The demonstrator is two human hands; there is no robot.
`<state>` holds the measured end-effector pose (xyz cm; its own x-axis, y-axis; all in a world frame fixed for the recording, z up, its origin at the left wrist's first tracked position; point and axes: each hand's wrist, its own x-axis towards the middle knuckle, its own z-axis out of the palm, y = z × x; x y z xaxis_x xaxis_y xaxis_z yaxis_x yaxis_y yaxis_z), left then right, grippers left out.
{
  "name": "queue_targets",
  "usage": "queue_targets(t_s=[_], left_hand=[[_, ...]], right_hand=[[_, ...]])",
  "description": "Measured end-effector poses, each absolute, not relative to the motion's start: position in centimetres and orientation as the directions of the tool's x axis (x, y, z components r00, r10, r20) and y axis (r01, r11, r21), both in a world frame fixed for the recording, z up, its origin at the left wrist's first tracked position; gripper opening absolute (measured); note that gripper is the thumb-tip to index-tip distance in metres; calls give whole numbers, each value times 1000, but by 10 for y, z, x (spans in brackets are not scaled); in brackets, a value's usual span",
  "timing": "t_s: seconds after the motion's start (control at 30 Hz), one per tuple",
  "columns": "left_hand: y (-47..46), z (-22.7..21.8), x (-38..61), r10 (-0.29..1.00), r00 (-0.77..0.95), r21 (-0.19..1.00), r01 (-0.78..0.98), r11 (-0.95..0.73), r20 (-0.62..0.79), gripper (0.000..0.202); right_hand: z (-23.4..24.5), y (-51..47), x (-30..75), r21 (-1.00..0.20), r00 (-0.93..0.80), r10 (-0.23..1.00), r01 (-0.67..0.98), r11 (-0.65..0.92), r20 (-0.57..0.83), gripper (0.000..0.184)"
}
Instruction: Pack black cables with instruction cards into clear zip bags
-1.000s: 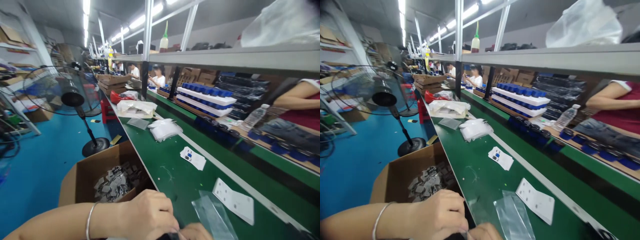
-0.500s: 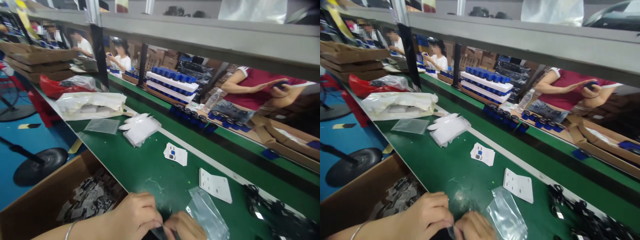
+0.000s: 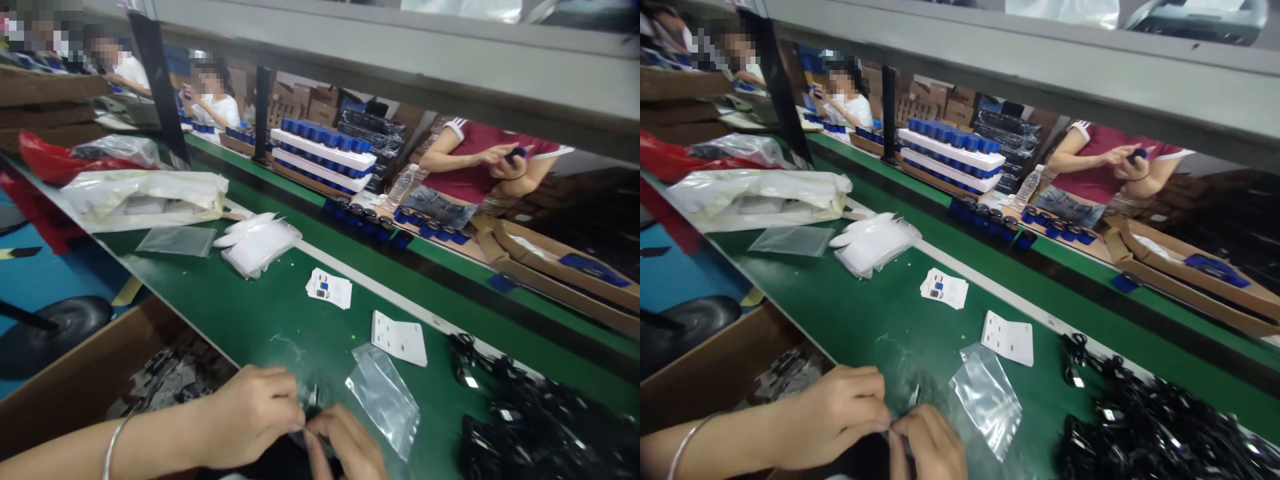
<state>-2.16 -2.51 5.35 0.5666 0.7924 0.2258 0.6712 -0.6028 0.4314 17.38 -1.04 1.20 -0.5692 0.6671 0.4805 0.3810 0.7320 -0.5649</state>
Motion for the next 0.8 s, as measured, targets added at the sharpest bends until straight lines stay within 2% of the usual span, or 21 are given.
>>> queue_targets(t_s=[0.07, 0.17, 0.37, 0.5, 0.67, 0.8], left_hand=[[-36, 53, -15, 784, 571, 373, 691, -620, 244, 20], [-53, 54, -8, 822, 526, 361, 739, -569, 218, 22], [-82, 67, -7, 881, 454, 327, 819, -471, 131, 26], [-94, 77, -25, 908, 417, 327, 852, -409, 47, 22], [-103, 69, -78, 957, 264, 335, 918, -211, -118, 18], [-100, 22, -137, 967, 59, 280, 960, 12, -246, 16]], right_hand=[[20, -16, 183, -630, -618, 679, 355, 691, 397, 15], [28, -25, 189, -691, -651, 685, 331, 643, 326, 16], [29, -41, 179, -688, -690, 598, 200, 698, 407, 15], [24, -48, 177, -697, -687, 596, 182, 694, 415, 13], [11, -51, 196, -729, -670, 643, 218, 649, 372, 12], [-4, -46, 217, -704, -651, 674, 291, 647, 351, 10]])
